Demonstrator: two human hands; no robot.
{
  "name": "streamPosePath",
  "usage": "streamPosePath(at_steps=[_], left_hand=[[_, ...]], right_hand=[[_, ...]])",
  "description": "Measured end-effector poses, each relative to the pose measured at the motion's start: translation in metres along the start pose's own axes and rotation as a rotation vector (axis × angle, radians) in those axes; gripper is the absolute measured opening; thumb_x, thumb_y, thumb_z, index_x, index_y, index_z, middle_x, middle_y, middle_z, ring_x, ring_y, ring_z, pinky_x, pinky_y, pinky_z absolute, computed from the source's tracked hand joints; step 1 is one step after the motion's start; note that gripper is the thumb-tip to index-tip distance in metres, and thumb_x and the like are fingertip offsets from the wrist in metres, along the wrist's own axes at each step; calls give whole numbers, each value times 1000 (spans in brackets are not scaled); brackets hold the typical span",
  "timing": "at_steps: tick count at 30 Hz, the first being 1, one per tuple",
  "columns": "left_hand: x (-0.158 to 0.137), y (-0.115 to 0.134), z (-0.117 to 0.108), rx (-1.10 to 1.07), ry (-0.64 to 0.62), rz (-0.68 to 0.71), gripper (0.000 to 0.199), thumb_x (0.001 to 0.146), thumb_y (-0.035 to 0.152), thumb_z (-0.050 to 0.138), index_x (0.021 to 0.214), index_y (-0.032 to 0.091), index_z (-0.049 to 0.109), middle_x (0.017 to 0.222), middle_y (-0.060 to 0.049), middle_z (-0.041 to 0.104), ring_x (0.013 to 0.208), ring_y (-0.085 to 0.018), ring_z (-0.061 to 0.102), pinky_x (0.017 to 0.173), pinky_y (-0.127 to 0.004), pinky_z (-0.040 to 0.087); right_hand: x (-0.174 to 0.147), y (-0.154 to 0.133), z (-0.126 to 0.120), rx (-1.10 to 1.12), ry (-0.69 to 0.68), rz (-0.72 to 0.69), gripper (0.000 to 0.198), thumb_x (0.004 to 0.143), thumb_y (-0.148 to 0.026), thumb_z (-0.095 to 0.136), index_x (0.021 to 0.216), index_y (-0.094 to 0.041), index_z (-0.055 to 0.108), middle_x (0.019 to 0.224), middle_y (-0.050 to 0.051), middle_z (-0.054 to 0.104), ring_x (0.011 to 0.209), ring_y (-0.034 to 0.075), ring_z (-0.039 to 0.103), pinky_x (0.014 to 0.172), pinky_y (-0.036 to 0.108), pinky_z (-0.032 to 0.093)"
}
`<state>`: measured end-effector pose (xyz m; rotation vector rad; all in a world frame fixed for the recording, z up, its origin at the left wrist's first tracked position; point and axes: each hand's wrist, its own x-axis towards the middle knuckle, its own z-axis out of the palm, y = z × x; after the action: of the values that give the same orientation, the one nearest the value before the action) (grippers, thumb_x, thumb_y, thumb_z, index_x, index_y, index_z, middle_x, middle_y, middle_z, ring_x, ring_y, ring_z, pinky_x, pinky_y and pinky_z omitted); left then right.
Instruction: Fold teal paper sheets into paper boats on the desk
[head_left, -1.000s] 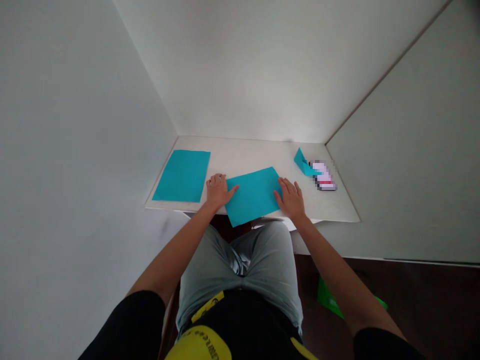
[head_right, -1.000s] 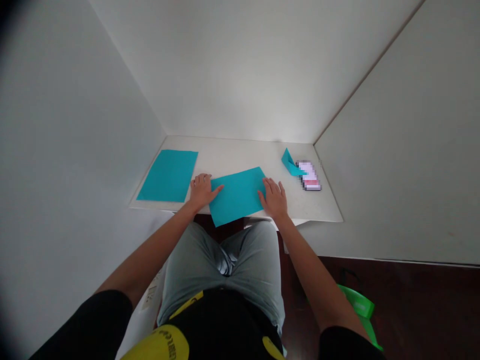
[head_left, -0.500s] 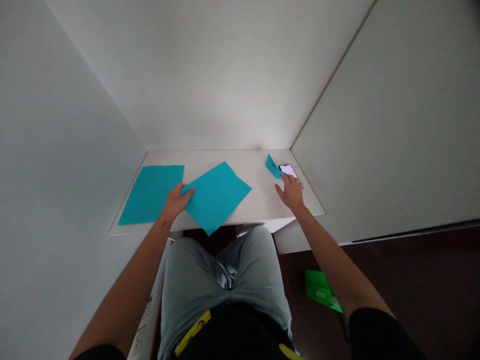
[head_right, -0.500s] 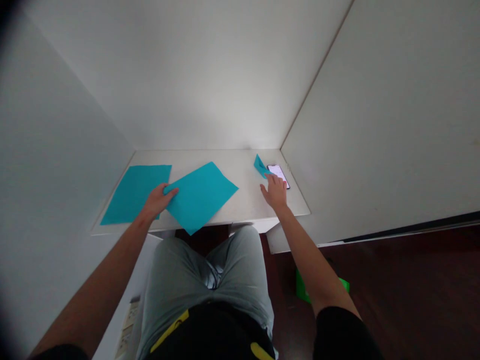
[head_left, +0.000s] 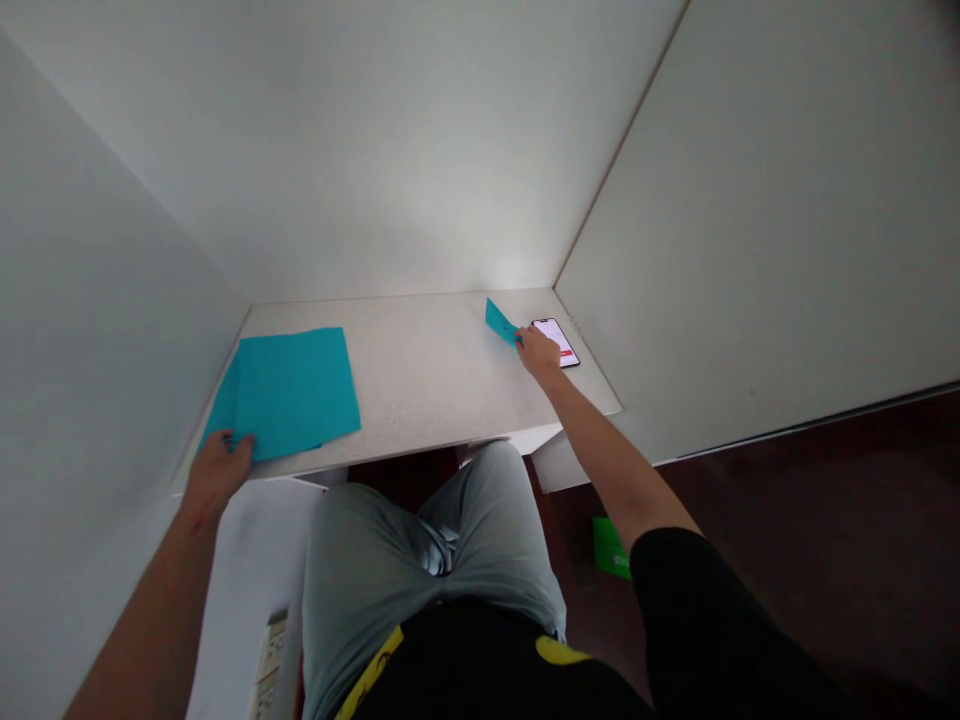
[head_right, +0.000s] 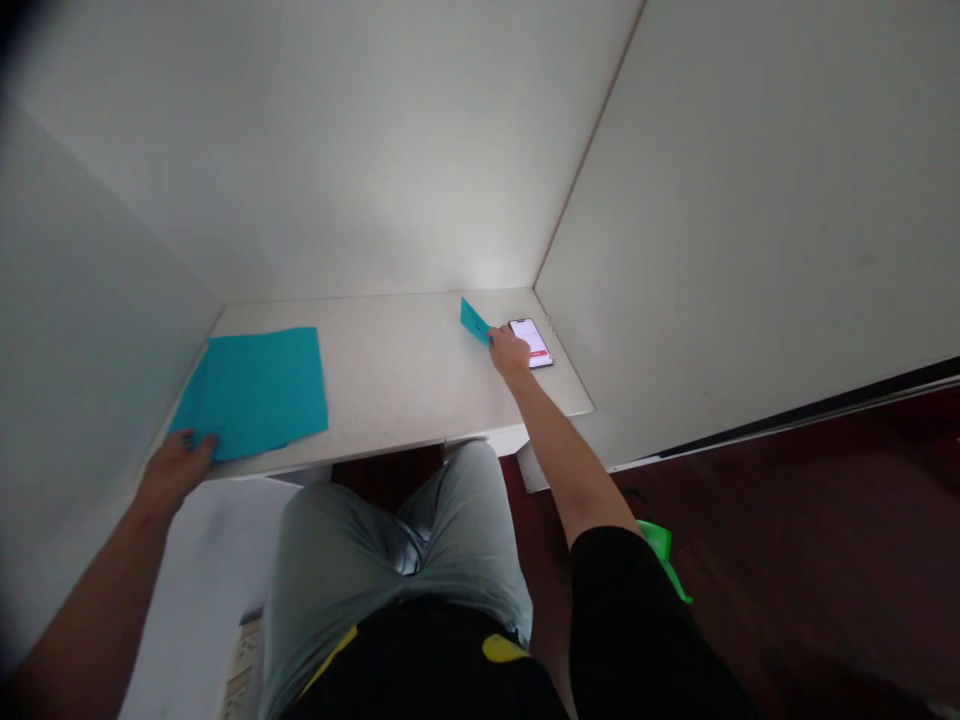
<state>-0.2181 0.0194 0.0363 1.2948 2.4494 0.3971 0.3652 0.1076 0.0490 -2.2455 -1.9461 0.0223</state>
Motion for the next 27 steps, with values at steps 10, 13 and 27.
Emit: streamPosePath(at_steps=[10, 13, 27], left_hand=[[-48, 28, 9, 89, 350, 119, 60, 90, 53, 67, 141, 22, 55, 154, -17, 49, 109, -37, 70, 90, -55, 61], [-76, 78, 38, -178, 182, 477, 54, 98, 56, 60, 136, 17, 60, 127, -15, 62, 107, -30, 68, 93, -46, 60], [-92, 191, 137, -632, -474, 687, 30, 94, 28, 65, 123, 22, 64, 114, -8, 75, 81, -17, 71, 78, -32, 59]], right_hand=[[-90, -58, 32, 409, 68, -382, 37, 109, -23, 46, 130, -28, 76, 130, 9, 66, 115, 22, 67, 97, 34, 58], [-99, -73, 47, 530, 43, -513, 36, 108, -22, 46, 127, -25, 76, 128, 10, 67, 123, 23, 64, 109, 39, 54], [-105, -90, 59, 653, 16, -484, 32, 105, -27, 52, 132, -23, 69, 146, 15, 51, 117, 24, 66, 100, 42, 60]])
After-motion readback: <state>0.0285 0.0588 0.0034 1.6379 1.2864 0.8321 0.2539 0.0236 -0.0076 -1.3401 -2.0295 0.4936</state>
